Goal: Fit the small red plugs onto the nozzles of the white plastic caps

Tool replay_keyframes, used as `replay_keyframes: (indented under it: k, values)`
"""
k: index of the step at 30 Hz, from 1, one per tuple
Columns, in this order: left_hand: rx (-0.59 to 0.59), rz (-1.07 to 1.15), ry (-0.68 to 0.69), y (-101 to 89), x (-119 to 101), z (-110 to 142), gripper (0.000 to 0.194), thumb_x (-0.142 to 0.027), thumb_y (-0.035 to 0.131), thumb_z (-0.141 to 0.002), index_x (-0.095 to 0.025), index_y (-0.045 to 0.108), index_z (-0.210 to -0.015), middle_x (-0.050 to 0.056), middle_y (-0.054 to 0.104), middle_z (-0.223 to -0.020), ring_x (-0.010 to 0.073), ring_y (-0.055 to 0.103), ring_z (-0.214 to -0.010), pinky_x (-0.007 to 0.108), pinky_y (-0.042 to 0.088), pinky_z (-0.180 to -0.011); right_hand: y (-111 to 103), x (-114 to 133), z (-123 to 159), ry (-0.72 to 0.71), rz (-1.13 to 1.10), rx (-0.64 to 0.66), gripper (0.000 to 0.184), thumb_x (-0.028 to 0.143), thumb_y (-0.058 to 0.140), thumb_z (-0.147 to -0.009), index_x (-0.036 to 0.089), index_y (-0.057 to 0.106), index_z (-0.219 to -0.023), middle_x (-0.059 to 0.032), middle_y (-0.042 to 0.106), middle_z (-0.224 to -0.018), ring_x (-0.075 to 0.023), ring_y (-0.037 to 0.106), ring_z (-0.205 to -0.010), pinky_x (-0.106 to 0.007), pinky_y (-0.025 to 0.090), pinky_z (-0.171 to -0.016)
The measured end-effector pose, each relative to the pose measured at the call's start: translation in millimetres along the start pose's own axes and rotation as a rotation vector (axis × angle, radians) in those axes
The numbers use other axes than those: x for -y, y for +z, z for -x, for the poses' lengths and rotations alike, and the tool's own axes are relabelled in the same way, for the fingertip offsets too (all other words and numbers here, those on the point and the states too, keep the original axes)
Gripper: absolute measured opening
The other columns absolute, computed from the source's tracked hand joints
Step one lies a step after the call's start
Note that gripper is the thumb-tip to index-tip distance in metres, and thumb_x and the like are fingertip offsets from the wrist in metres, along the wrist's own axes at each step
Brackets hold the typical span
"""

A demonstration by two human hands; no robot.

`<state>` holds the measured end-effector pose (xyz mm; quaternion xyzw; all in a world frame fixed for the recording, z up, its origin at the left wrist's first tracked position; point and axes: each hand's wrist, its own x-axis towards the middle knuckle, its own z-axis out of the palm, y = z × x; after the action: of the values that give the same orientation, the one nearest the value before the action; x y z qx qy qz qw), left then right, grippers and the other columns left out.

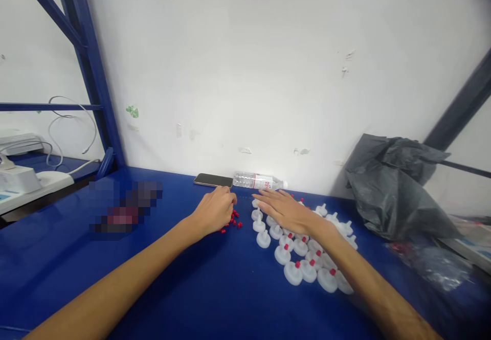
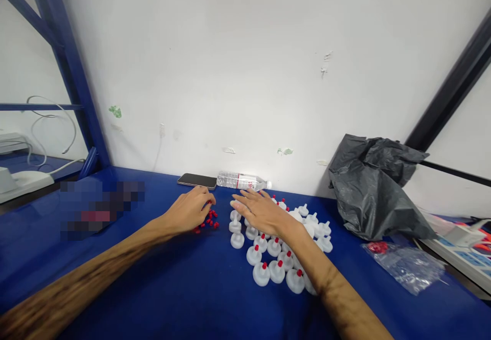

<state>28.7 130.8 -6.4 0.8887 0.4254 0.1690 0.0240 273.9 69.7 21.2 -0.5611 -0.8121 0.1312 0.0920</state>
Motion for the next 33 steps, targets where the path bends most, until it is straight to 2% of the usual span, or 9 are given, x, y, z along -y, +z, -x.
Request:
replay_keyframes:
  k: [7, 11, 14, 17, 21, 23, 25, 28, 33]
  values:
    - [0.041, -0.035, -0.045, -2.9, 1, -1, 0.031, -0.009, 0.050, -0.093, -0.019, 0.076, -0.105, 0.013, 0.076, -0.110, 0.0336, 0.066, -0.112, 0.041, 0.053, -0.083, -14, -11, 3, 0.113, 0.035, -0.133, 0.085, 0.069, 0.009, -0.106, 0.018, 0.053, -0.157, -0.0113, 0.047, -0.168, -0.0338, 0.034, -0.160, -0.058, 0.015, -0.135]
    - [0.045, -0.038, -0.059, -4.2, -2, 0, 0.027, -0.011, 0.052, -0.093, -0.020, 0.077, -0.098, 0.013, 0.076, -0.104, 0.0327, 0.068, -0.107, 0.038, 0.053, -0.079, -9, -21, 1, 0.141, 0.021, -0.079, 0.088, 0.072, 0.009, -0.104, 0.017, 0.052, -0.158, -0.0130, 0.046, -0.168, -0.0368, 0.034, -0.160, -0.060, 0.020, -0.133]
    - [0.045, -0.029, -0.050, -3.6, -3, 1, 0.022, -0.015, 0.056, -0.092, -0.020, 0.077, -0.088, 0.013, 0.076, -0.101, 0.0328, 0.068, -0.103, 0.038, 0.052, -0.076, 0, -29, -4, 0.128, 0.016, -0.060, 0.087, 0.073, 0.011, -0.105, 0.017, 0.058, -0.153, -0.0132, 0.052, -0.164, -0.0385, 0.034, -0.160, -0.063, 0.020, -0.132]
    - [0.029, -0.011, -0.032, -3.0, -3, 3, 0.022, -0.018, 0.056, -0.091, -0.020, 0.075, -0.082, 0.013, 0.075, -0.098, 0.0328, 0.068, -0.101, 0.038, 0.051, -0.074, 4, -33, -8, 0.077, 0.027, -0.103, 0.081, 0.069, 0.016, -0.107, 0.017, 0.065, -0.146, -0.0133, 0.061, -0.156, -0.0383, 0.036, -0.159, -0.065, 0.019, -0.132]
    - [-0.051, 0.030, -0.023, -5.2, -5, 3, 0.031, -0.017, 0.045, -0.098, -0.020, 0.074, -0.088, 0.011, 0.075, -0.097, 0.0298, 0.068, -0.100, 0.038, 0.050, -0.079, -6, -28, -8, -0.033, 0.068, -0.276, 0.060, 0.058, 0.032, -0.109, 0.020, 0.068, -0.138, -0.0140, 0.068, -0.149, -0.0359, 0.048, -0.151, -0.066, 0.021, -0.129]
    - [-0.100, 0.058, -0.010, -7.4, -6, 3, 0.032, -0.020, 0.042, -0.102, -0.021, 0.073, -0.097, 0.009, 0.075, -0.101, 0.0280, 0.067, -0.102, 0.039, 0.050, -0.084, -13, -21, -5, -0.086, 0.087, -0.347, 0.045, 0.052, 0.046, -0.107, 0.020, 0.070, -0.128, -0.0141, 0.075, -0.135, -0.0341, 0.063, -0.133, -0.061, 0.035, -0.122]
    - [-0.129, 0.087, 0.022, -9.7, -9, 4, 0.030, -0.026, 0.040, -0.106, -0.023, 0.070, -0.107, 0.006, 0.075, -0.104, 0.0253, 0.067, -0.104, 0.037, 0.049, -0.087, -16, -10, -1, -0.136, 0.091, -0.368, 0.029, 0.044, 0.054, -0.105, 0.023, 0.070, -0.117, -0.0099, 0.079, -0.118, -0.0288, 0.072, -0.110, -0.051, 0.050, -0.107]
    - [-0.149, 0.157, 0.090, -11.8, -15, 7, 0.026, -0.038, 0.044, -0.108, -0.026, 0.065, -0.117, 0.002, 0.073, -0.100, 0.0226, 0.067, -0.101, 0.035, 0.048, -0.085, -11, 8, 4, -0.241, 0.086, -0.396, 0.011, 0.030, 0.056, -0.104, 0.025, 0.060, -0.112, -0.0054, 0.076, -0.107, -0.0241, 0.072, -0.096, -0.040, 0.056, -0.088]
    - [-0.134, 0.153, 0.146, -10.1, -22, 11, 0.023, -0.042, 0.045, -0.107, -0.026, 0.062, -0.109, 0.002, 0.071, -0.099, 0.0233, 0.067, -0.094, 0.034, 0.046, -0.076, 5, 28, 4, -0.402, 0.107, -0.449, 0.018, 0.017, 0.061, -0.095, 0.027, 0.048, -0.102, -0.0043, 0.068, -0.102, -0.0236, 0.068, -0.094, -0.036, 0.056, -0.080]
